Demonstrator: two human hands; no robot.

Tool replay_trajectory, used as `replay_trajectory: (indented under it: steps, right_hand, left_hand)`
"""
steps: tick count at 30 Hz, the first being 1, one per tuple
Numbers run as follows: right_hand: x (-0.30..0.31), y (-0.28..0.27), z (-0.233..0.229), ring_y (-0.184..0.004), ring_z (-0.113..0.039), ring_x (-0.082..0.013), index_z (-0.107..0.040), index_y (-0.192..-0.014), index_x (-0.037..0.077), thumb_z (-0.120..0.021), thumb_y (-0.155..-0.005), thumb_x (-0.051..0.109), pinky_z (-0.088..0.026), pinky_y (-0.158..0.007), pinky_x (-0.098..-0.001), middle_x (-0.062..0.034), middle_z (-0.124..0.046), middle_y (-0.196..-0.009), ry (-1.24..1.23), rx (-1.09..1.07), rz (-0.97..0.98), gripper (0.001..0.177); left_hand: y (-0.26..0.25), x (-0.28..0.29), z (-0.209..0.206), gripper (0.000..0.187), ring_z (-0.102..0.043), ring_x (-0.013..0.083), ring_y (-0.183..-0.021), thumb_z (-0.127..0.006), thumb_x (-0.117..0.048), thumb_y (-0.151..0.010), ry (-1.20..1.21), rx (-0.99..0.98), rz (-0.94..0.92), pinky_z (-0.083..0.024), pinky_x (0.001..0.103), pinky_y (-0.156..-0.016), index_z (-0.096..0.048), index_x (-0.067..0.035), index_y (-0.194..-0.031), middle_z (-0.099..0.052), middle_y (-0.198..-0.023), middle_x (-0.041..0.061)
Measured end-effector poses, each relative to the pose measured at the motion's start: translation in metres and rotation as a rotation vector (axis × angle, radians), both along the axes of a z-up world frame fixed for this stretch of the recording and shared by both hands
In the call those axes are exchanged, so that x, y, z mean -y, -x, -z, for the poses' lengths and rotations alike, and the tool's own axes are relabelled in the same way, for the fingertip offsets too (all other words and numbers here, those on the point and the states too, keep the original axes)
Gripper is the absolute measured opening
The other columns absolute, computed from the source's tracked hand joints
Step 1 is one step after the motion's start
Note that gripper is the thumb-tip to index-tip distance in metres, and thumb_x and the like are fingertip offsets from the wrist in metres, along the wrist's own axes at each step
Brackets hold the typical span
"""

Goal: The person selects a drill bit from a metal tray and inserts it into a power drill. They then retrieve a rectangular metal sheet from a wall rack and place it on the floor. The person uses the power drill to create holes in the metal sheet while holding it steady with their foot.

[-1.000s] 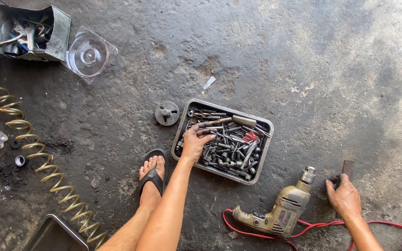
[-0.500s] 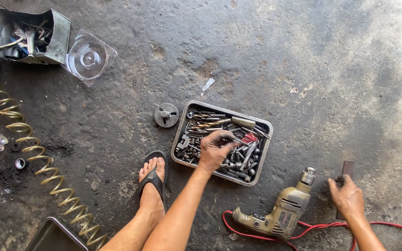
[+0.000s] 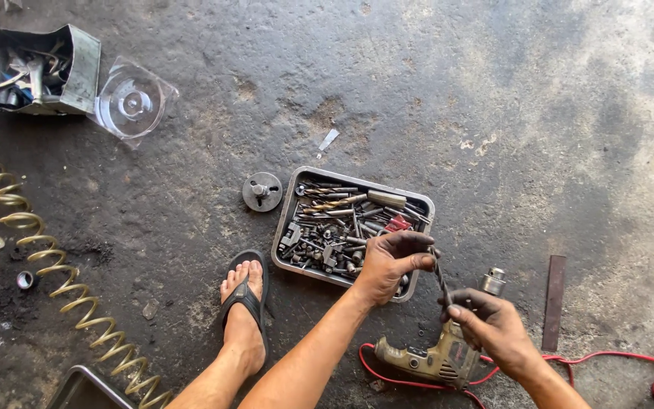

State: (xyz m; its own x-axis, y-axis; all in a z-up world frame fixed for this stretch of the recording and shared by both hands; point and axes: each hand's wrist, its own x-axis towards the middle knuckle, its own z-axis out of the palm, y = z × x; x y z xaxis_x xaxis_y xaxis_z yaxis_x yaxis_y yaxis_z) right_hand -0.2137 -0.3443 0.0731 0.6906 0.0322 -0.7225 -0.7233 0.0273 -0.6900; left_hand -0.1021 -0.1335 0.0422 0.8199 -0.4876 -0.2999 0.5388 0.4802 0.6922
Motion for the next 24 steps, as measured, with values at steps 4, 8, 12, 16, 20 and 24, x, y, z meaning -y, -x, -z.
replay_trajectory:
  steps: [4, 8, 12, 16, 20, 24]
  right_hand:
    - [-0.007, 0.007, 0.004, -0.048, -0.05, -0.0065, -0.077, -0.11, 0.0, -0.072, -0.089, 0.013, -0.04, -0.042, -0.0257, -0.0079, -0.08, -0.081, -0.018, -0.065, 0.008, 0.025]
    - [-0.014, 0.008, 0.001, -0.047, -0.051, -0.0066, -0.077, -0.106, -0.001, -0.074, -0.088, 0.013, -0.043, -0.043, -0.0253, -0.009, -0.082, -0.086, -0.062, -0.098, -0.022, 0.024]
    - [-0.018, 0.001, -0.01, -0.047, -0.052, -0.0068, -0.077, -0.107, -0.002, -0.073, -0.088, 0.014, -0.046, -0.043, -0.026, -0.0097, -0.084, -0.091, -0.102, -0.11, -0.061, 0.025]
    - [-0.015, 0.001, -0.007, -0.047, -0.051, -0.007, -0.076, -0.114, 0.0, -0.071, -0.089, 0.015, -0.046, -0.044, -0.0264, -0.0101, -0.084, -0.094, -0.121, -0.133, -0.067, 0.029]
    - [-0.011, 0.002, -0.001, -0.049, -0.051, -0.0059, -0.075, -0.122, 0.0, -0.066, -0.092, 0.018, -0.046, -0.045, -0.0254, -0.0094, -0.084, -0.098, -0.143, -0.099, -0.085, 0.035]
    - [-0.009, 0.002, -0.005, -0.05, -0.051, -0.0053, -0.071, -0.128, -0.002, -0.063, -0.094, 0.02, -0.045, -0.046, -0.0244, -0.0117, -0.083, -0.101, -0.253, -0.072, -0.078, 0.04]
  left_hand:
    - [0.005, -0.002, 0.006, 0.036, -0.074, 0.0196, -0.102, -0.078, 0.004, -0.086, 0.102, -0.077, 0.106, -0.062, 0.035, -0.091, -0.069, 0.003, -0.121, -0.075, -0.108, 0.012]
    - [0.012, 0.001, 0.021, 0.031, -0.074, 0.0228, -0.104, -0.076, 0.004, -0.09, 0.13, -0.122, 0.163, -0.061, 0.037, -0.094, -0.069, 0.006, -0.12, -0.075, -0.11, 0.016]
    - [0.014, 0.0, 0.025, 0.03, -0.073, 0.0204, -0.099, -0.076, 0.002, -0.091, 0.169, -0.235, 0.158, -0.061, 0.036, -0.09, -0.07, 0.005, -0.121, -0.075, -0.109, 0.014]
    - [0.009, -0.003, 0.021, 0.03, -0.073, 0.0184, -0.097, -0.076, 0.001, -0.091, 0.164, -0.231, 0.188, -0.061, 0.035, -0.09, -0.071, 0.004, -0.121, -0.075, -0.107, 0.012]
    - [0.006, -0.004, 0.017, 0.028, -0.072, 0.0169, -0.098, -0.077, 0.003, -0.091, 0.096, -0.143, 0.21, -0.059, 0.033, -0.091, -0.073, 0.004, -0.118, -0.075, -0.107, 0.011]
    - [0.008, -0.004, 0.024, 0.025, -0.071, 0.0153, -0.096, -0.079, 0.004, -0.09, 0.037, -0.03, 0.154, -0.059, 0.032, -0.088, -0.073, 0.001, -0.114, -0.074, -0.105, 0.008]
